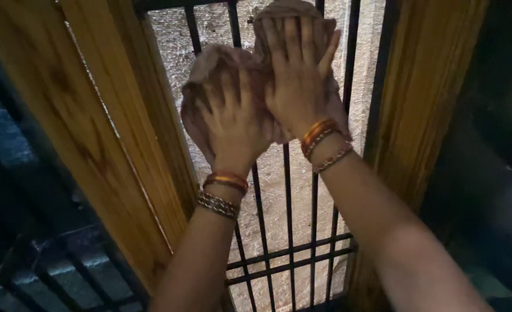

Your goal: The person wipes the glass panes of a window and the vertical bars by hand with a cloth, moving the cloth across different sections of the frame.

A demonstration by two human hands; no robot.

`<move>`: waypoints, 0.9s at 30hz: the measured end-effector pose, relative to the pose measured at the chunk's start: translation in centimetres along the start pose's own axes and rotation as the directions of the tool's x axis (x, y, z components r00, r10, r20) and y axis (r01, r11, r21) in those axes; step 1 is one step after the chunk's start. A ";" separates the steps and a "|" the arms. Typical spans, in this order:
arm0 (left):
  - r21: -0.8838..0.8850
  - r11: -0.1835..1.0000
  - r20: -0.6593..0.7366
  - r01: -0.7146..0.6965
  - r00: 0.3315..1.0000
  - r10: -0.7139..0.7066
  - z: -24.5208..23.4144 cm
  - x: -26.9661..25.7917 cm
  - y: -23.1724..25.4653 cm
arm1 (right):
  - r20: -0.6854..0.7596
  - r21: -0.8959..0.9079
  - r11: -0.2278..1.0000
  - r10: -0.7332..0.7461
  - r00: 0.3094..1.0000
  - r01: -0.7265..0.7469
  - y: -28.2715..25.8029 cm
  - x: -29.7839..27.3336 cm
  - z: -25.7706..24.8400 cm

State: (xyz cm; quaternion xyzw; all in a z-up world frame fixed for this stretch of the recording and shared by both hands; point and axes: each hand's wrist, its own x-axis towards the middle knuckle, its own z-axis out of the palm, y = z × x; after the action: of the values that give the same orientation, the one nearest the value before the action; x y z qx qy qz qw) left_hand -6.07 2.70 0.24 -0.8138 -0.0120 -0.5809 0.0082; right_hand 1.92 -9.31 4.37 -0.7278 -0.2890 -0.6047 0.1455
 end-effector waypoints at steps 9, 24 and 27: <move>0.092 0.995 0.103 -0.049 0.994 0.040 4.0 -10.4 -0.8 | 0.204 0.070 0.982 0.158 0.966 -0.176 -2.9 -11.4 3.9; -0.143 0.989 0.610 0.036 0.790 0.059 6.3 -36.9 -2.0 | 0.440 0.233 0.965 0.003 0.898 -0.117 -5.0 -41.4 6.2; -0.173 0.981 0.592 0.086 0.805 0.034 6.9 -38.8 -2.6 | 0.337 0.247 0.964 0.012 0.941 -0.101 -5.9 -43.9 5.1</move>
State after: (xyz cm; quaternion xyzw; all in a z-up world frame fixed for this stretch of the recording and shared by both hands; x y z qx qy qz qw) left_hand -12.26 5.10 -38.72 -0.9510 0.0307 -0.2965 -0.0819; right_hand -1.97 -12.51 -39.96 -0.8018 -0.3654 -0.4254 0.2065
